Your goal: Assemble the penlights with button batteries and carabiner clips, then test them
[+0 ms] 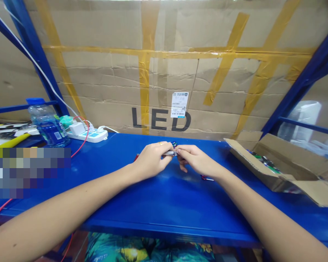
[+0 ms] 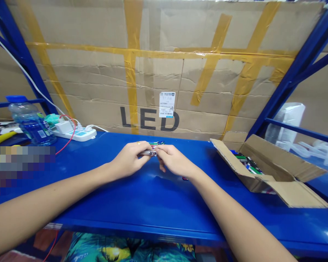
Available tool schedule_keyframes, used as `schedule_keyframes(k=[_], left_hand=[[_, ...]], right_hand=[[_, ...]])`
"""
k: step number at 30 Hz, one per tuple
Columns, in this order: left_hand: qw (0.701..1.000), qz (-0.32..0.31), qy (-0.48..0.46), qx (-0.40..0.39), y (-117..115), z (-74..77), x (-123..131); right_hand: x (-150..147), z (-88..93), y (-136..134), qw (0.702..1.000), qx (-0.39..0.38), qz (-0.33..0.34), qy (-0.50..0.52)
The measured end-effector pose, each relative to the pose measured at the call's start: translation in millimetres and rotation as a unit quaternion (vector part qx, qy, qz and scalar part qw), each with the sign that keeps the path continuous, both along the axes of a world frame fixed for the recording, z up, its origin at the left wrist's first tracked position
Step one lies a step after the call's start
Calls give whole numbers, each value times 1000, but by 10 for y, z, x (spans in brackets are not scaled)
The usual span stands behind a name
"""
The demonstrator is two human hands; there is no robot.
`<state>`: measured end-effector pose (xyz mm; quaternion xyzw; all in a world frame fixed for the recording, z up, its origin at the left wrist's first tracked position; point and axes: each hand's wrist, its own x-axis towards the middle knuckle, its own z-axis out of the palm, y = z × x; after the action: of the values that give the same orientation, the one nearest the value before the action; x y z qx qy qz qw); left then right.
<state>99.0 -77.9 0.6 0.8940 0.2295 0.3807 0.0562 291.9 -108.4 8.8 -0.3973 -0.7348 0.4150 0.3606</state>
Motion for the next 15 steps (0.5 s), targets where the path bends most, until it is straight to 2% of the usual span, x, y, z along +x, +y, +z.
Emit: schedule_keyframes(k=[6,12,15], left_hand=[[1000,5,-6,10,-5,-10,11],[1000,0,-3,13,9,-15,4],[1000,-2,-14,9,19,-18,-2]], right_hand=[[-69,-4,-9,1000,14,-14,12],[-70,-35,37,982,-94,11,164],[-89,-39,37,979,-99,6,179]])
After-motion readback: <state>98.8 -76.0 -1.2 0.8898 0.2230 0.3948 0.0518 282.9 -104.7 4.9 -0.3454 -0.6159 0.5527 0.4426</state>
